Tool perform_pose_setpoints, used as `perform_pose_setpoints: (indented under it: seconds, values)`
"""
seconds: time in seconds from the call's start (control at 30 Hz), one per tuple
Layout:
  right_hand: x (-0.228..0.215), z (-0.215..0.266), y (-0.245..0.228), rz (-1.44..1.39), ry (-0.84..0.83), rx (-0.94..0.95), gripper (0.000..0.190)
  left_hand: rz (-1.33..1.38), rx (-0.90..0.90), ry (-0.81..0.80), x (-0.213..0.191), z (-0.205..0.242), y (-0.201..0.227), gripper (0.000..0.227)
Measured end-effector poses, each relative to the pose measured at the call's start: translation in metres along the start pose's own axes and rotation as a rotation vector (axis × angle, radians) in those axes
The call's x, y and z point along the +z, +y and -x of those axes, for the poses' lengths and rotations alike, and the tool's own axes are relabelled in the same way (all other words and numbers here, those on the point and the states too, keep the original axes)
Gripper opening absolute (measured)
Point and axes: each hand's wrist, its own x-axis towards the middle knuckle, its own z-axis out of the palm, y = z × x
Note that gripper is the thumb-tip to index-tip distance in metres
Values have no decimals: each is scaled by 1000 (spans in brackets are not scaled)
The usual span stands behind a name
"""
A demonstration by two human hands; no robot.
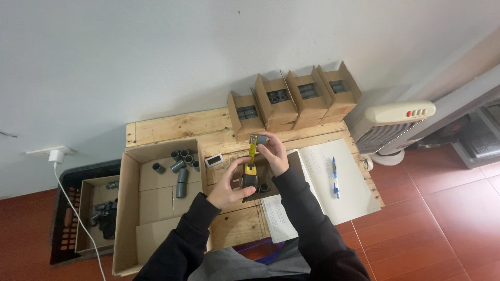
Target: The person repeatedly picks up small gray pipe fittings from a cardboard box, measures their length with a yellow tape measure, and records the measurements in a notebook. The person handles each fitting one at a time, measures it, writes down the value, and places the fitting back into the box.
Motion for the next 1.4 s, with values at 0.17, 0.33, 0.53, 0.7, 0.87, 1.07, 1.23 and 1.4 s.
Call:
perform_pose_setpoints:
  seconds: [0.17, 0.33, 0.53, 0.7, 0.87, 1.07, 1.23, 1.4]
  values:
    - [2, 0, -2, -3, 5, 0, 42, -1, 5, 3, 1, 1, 0, 88]
    - [4, 1, -3, -14, 9, 2, 43, -8, 8, 5, 0, 0, -1, 88]
    - [3, 2, -1, -20, 4, 24, 43, -30, 0, -19, -3, -1, -9, 89]
    - [10, 6, -12, -48, 4, 43, 42, -47, 1, -23, -1, 0, 0, 91]
    - [8, 8, -25, -51, 40, 29, 41, -10, 84, 60, -4, 1, 27, 94]
    - [-10, 10, -28, -85, 65, 34, 38, -751, 115, 276, -22, 10, 57, 67]
    - [-44, 8, -3, -65, 90, 78, 30, -1294, -361, 129, -12, 10, 51, 65]
    - [-47, 17, -26, 104, -20, 128, 32, -1429, -527, -64, -4, 3, 12, 80]
